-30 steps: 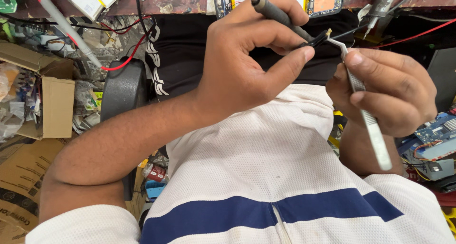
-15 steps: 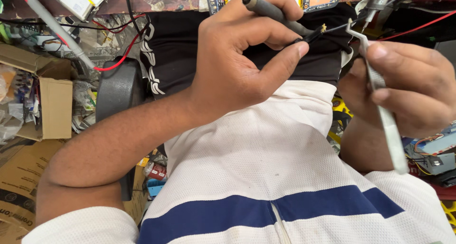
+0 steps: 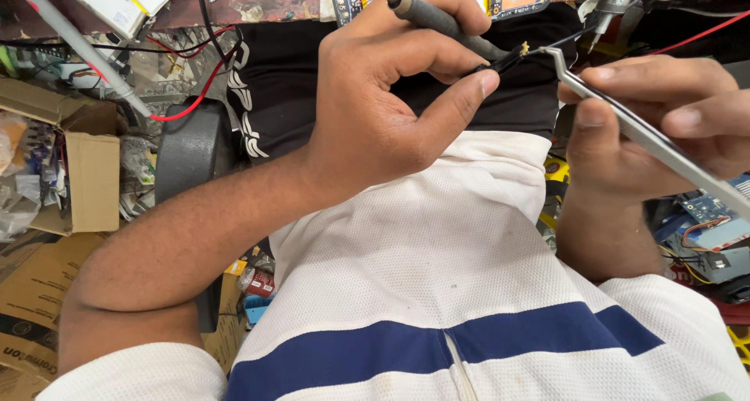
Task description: The person tests a smartphone's lock screen, opens the device to expose its battery and internals, and uses a soldering iron and tweezers to work on a small component. They then power the phone on, navigate its settings, and handle the small repaired part before placing the phone on the workbench.
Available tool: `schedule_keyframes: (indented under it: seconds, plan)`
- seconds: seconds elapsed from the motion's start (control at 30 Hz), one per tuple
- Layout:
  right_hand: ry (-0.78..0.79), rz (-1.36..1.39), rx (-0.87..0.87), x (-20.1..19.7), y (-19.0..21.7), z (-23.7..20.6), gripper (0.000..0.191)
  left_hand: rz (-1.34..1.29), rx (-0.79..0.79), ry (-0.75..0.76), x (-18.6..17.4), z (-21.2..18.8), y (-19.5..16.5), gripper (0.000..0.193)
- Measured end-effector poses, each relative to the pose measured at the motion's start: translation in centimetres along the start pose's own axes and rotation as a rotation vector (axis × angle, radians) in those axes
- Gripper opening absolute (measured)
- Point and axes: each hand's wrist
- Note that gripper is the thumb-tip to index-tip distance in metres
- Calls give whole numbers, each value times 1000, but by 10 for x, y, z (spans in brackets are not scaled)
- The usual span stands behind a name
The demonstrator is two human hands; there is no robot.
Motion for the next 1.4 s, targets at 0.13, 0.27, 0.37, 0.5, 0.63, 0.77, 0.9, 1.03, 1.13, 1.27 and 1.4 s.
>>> schedule_keyframes:
  seconds: [0.13,0.27,0.37,0.5,0.63,0.77,0.9,1.03,1.13,1.27,1.4]
  plan:
    - [18,-66,-114,6,2,12,49,19,22,0,-1,0,0,9]
    - [143,-60,-363,6,-2,32,50,23,29,-3,0,0,0,9]
    - [171,-85,-443,7,2,39,49,1,18,4,0,0,1,8]
    - [116,-149,-402,14,12,39,50,-23,10,9,0,1,2,8]
    - [199,-176,-491,7,8,44,50,-26,10,10,0,0,1,7]
    - [230,-221,-527,0,2,45,48,-26,18,12,0,0,1,7]
    - [150,-160,-513,1,-7,42,45,-70,-37,6,1,-1,0,7]
    - [-99,-198,-151,5,-3,18,35,-85,-63,-6,2,-3,0,6]
    - [-217,22,145,-8,-9,7,37,-80,-67,-15,4,-2,1,6]
    - [-204,131,353,-45,-29,20,25,-68,-76,-16,1,-1,2,5]
    - [-54,-94,595,-66,-34,51,10,-106,-135,-23,3,4,2,3]
Point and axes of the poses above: each hand's wrist, its own z-axis towards the middle knuckle, its own x-axis out of the palm, y = z × x, and after that the axes turned 2 degrees about -z, right-handed
